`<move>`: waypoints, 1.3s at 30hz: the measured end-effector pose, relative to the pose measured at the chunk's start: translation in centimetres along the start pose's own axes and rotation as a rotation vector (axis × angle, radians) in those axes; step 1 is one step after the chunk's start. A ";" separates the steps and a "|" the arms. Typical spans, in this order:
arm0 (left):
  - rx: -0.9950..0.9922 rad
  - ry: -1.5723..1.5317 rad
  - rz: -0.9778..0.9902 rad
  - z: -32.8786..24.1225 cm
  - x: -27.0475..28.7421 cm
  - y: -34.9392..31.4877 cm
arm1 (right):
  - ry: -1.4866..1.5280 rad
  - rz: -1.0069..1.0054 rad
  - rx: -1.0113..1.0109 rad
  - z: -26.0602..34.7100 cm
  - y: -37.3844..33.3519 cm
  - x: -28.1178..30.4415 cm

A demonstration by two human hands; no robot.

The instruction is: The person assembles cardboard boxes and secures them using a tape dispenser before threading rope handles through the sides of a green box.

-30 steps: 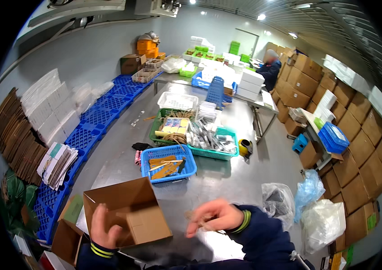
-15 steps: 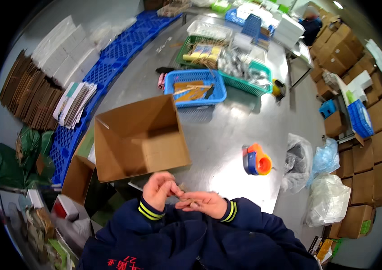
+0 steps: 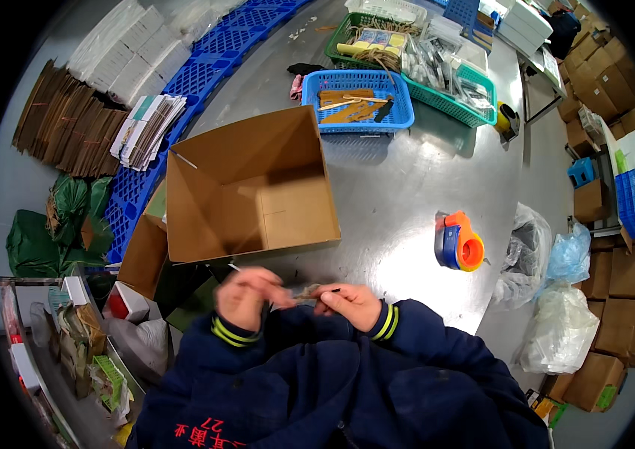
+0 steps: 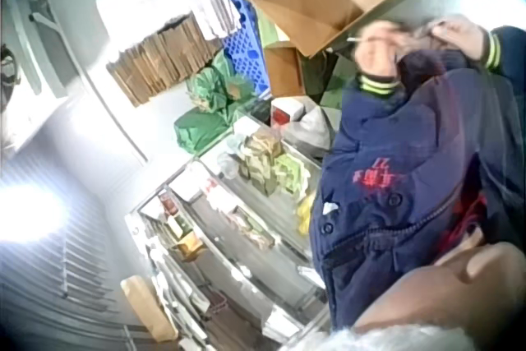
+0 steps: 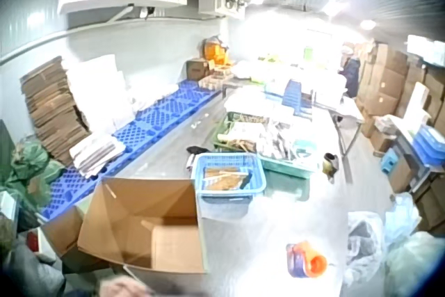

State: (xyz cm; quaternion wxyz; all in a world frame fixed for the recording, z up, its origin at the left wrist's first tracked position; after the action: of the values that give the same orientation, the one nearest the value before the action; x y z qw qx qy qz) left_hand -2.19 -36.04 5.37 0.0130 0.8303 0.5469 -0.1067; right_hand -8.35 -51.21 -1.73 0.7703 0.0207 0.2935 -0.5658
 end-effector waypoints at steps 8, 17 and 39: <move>-0.360 1.614 0.263 -4.1 0.1 6.1 | -0.002 -0.169 0.211 0.8 1.1 6.4; -0.197 0.980 0.362 -5.7 -8.8 11.5 | -0.314 -0.380 0.049 -1.7 2.8 11.8; 0.318 0.969 0.782 19.3 -3.7 16.6 | -0.612 -0.176 0.261 -0.7 9.5 13.6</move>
State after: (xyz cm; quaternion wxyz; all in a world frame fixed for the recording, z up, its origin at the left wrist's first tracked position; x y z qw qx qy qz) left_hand 8.33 -48.73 -14.37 -0.3210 0.9142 0.1251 0.2133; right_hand 2.33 -59.24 -11.59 0.7618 -0.0772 -0.0254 -0.6426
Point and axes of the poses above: each hand's wrist, its own y-axis towards the middle knuckle, its own x-axis out of the back of the hand, z = x × y, the point moved 8 cm from there along y, towards the middle knuckle, and after that the axes turned 3 degrees about x, right-handed, at the moved point
